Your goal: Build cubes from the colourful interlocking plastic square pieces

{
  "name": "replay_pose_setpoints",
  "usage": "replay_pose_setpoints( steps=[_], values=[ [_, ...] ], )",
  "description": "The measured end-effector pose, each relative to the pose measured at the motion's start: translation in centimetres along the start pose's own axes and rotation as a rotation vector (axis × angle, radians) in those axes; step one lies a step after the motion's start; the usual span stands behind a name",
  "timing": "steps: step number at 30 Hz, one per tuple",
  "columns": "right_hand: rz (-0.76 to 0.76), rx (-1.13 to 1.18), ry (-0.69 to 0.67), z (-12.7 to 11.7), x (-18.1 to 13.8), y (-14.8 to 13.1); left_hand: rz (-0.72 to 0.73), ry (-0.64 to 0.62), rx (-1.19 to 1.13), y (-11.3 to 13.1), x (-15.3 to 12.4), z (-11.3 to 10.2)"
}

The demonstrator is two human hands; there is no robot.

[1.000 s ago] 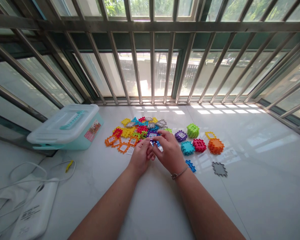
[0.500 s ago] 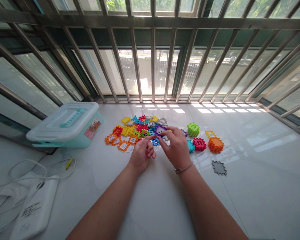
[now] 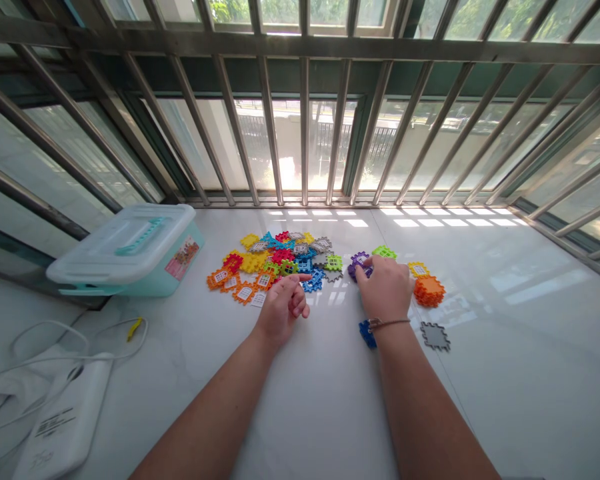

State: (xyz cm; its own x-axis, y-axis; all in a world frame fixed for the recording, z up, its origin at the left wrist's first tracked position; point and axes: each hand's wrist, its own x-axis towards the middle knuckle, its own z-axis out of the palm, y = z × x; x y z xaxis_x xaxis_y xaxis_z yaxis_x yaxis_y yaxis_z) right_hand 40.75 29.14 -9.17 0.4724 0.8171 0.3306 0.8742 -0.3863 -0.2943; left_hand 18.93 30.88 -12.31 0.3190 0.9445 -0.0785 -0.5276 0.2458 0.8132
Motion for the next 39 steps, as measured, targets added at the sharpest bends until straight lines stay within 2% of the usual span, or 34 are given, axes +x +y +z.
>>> replay_pose_setpoints(
  steps=[18, 23, 26, 28, 30, 32, 35, 39],
  values=[
    [0.047, -0.063, -0.135, -0.7, 0.0, -0.2, -0.003, -0.012, 0.02, -0.3, 0.0, -0.2],
    [0.026, -0.053, -0.113, -0.8, 0.0, -0.1, 0.013, -0.032, 0.065, -0.5, -0.1, -0.1],
    [-0.078, 0.017, -0.027, -0.8, -0.3, -0.9, 0.035, -0.033, 0.088, -0.6, -0.2, -0.1],
    [-0.259, 0.106, -0.021, -0.6, -1.0, -1.9, 0.057, -0.019, 0.09, -0.7, -0.2, -0.1],
    [-0.464, 0.169, -0.1, 0.0, -2.0, -3.3, 0.086, 0.0, 0.085, -0.7, -0.1, -0.2],
    [-0.579, 0.143, -0.225, 0.7, -3.1, -4.5, 0.118, 0.014, 0.08, -0.8, 0.0, -0.3],
    [-0.614, 0.027, -0.39, 1.6, -4.3, -5.8, 0.161, 0.028, 0.104, -0.9, 0.2, -0.6],
    [-0.641, 0.012, -0.456, 1.5, -4.5, -6.2, 0.225, 0.041, 0.261, -0.9, 0.1, -1.0]
  ],
)
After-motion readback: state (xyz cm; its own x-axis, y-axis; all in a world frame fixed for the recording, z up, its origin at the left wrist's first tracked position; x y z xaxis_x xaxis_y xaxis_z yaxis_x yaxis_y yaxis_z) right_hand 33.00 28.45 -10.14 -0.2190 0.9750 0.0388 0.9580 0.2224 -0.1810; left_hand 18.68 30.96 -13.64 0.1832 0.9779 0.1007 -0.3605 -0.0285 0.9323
